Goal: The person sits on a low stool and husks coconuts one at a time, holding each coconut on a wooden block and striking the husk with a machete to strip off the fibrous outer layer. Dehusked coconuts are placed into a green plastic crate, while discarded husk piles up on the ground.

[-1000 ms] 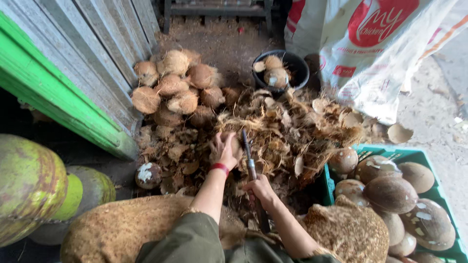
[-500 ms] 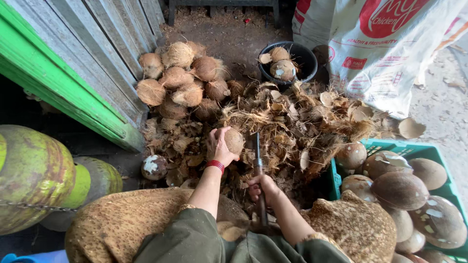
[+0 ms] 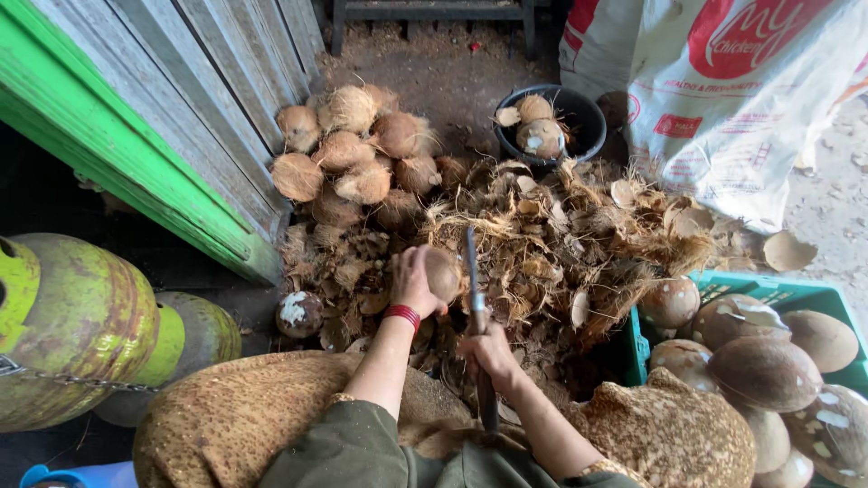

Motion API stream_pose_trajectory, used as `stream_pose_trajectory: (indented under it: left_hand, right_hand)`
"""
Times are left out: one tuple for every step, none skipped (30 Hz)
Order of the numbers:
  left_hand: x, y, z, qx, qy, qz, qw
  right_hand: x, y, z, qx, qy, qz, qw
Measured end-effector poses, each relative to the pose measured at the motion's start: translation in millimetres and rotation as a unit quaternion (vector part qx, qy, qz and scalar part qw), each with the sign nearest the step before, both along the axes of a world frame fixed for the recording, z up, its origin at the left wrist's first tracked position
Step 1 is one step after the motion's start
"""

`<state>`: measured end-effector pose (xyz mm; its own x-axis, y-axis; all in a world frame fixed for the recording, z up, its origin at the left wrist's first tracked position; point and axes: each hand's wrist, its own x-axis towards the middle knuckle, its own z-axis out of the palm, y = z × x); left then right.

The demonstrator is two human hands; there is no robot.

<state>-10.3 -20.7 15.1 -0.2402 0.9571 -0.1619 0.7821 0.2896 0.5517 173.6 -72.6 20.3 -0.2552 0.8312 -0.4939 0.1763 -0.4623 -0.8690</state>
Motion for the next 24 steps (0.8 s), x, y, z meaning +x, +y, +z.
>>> stream_pose_trajectory:
  left_hand:
    - [1, 0, 0, -0.019, 0.051, -0.051, 0.997]
    - [4, -1, 1, 0.014, 0.147, -0.034, 0.989]
    - [8, -1, 1, 0.048, 0.241, -0.016, 0.969]
    - [10, -1, 2, 0.085, 0.333, 0.005, 0.939]
    - [13, -1, 2, 0.013, 0.182, 0.044, 0.982]
    - [14, -2, 2, -0.058, 0.025, 0.079, 0.995]
    - [14, -2, 3, -0.131, -0.133, 0.113, 0.976]
    - [13, -3, 3, -0.096, -0.109, 0.081, 0.986]
    - [9, -4, 2, -0.059, -0.085, 0.05, 0.993]
    - [3, -4, 2, -0.02, -0.058, 0.018, 0.998]
    - [-1, -4, 2, 0.037, -0.002, -0.045, 0.998]
    - [-6, -4, 2, 0.092, 0.054, -0.105, 0.989]
    - [-9, -4, 2, 0.145, 0.11, -0.165, 0.97]
    - [-9, -3, 2, 0.087, 0.064, -0.091, 0.99]
    - [-9, -3, 2, 0.032, 0.02, -0.016, 0.999]
    - [-6, -2, 2, -0.022, -0.025, 0.061, 0.998]
    - [-4, 0, 3, -0.031, -0.08, 0.077, 0.993]
    - [0, 0, 2, -0.041, -0.136, 0.094, 0.985]
    - [2, -1, 2, -0.052, -0.191, 0.111, 0.974]
    - [4, -1, 2, -0.025, -0.172, 0.097, 0.98]
    - [6, -1, 1, 0.001, -0.153, 0.084, 0.985]
    - [6, -1, 1, 0.027, -0.135, 0.071, 0.988]
    - [6, -1, 1, 0.018, -0.128, 0.064, 0.99]
    - [6, -1, 1, 0.009, -0.121, 0.056, 0.991]
  right_hand:
    - [1, 1, -6, -0.08, -0.009, 0.005, 0.997]
    - [4, 0, -11, -0.162, -0.019, 0.009, 0.987]
    - [9, 1, -12, -0.164, -0.022, 0.018, 0.986]
    - [16, 6, -13, -0.161, -0.025, 0.027, 0.986]
    - [22, 10, -13, -0.153, -0.028, 0.037, 0.987]
    - [27, 13, -10, -0.135, -0.031, 0.037, 0.99]
    - [32, 15, -7, -0.119, -0.034, 0.037, 0.992]
    - [34, 15, -4, -0.106, -0.037, 0.037, 0.993]
    - [36, 14, 0, -0.093, -0.027, 0.014, 0.995]
    - [36, 14, 3, -0.076, -0.015, -0.012, 0.997]
    - [35, 12, 5, -0.06, -0.005, -0.037, 0.998]
    - [34, 12, 6, -0.044, 0.01, -0.042, 0.998]
    - [33, 10, 6, -0.03, 0.026, -0.047, 0.998]
    - [33, 10, 4, -0.016, 0.041, -0.054, 0.998]
    - [32, 10, 2, -0.004, 0.034, -0.041, 0.999]
    - [32, 10, -2, 0.008, 0.026, -0.028, 0.999]
    - [32, 11, -5, 0.021, 0.018, -0.015, 1.0]
    - [31, 11, -9, 0.013, 0.017, -0.008, 1.0]
    - [30, 12, -11, 0.003, 0.017, -0.001, 1.0]
    - [28, 11, -12, -0.007, 0.017, 0.006, 1.0]
    - [26, 11, -13, -0.023, 0.005, 0.013, 1.0]
    - [24, 10, -10, -0.039, -0.008, 0.021, 0.999]
    - [22, 9, -5, -0.054, -0.021, 0.027, 0.998]
    - [21, 8, 3, -0.053, -0.028, 0.021, 0.998]
